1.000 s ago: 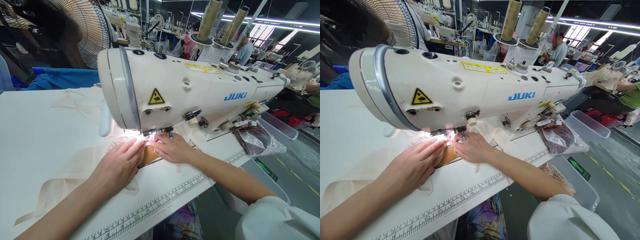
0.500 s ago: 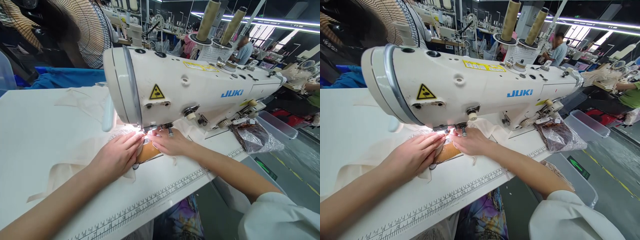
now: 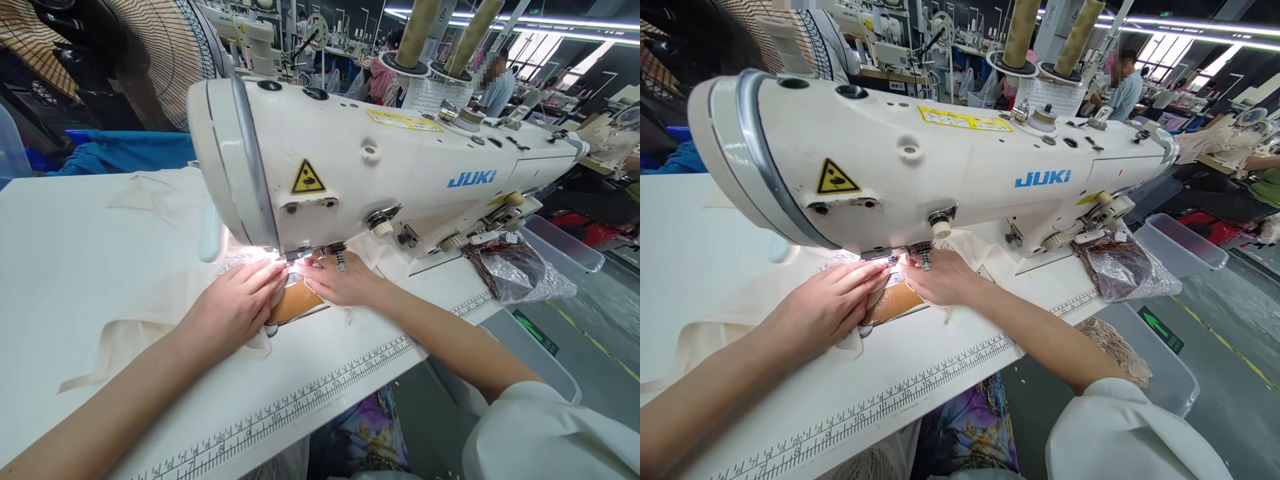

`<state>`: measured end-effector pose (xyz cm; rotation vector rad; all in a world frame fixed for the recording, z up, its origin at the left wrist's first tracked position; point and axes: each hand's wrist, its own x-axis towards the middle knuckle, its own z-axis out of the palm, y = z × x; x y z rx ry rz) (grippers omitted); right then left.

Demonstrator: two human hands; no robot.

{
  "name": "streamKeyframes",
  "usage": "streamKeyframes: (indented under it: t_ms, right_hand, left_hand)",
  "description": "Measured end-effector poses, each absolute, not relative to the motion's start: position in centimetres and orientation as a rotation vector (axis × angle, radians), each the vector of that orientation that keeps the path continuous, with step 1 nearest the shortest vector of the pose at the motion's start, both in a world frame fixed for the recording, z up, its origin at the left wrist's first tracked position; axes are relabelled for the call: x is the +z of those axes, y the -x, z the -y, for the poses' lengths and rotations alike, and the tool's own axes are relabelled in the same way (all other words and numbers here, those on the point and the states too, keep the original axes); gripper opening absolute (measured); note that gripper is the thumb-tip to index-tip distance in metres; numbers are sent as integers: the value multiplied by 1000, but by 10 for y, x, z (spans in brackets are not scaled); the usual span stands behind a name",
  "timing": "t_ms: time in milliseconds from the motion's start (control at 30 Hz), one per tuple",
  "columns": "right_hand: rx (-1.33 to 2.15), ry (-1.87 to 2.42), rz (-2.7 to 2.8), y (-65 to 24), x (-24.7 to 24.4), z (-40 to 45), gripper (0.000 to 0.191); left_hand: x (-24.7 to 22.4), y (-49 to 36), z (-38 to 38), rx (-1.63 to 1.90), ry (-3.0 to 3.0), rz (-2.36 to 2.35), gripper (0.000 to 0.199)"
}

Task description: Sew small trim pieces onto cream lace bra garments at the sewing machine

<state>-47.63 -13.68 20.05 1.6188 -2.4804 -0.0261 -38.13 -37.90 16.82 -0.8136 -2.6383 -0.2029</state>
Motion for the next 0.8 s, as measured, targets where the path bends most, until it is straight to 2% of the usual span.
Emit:
streamKeyframes:
  t_ms: [400, 800]
  right_hand:
    - [-91, -1646, 2400, 474, 204, 136, 33]
    - [-119, -1673, 2410, 477, 201, 136, 35]
  left_hand:
    - [170, 380, 377, -46, 867, 2568, 45]
    - [171, 380, 375, -94, 863, 2551, 44]
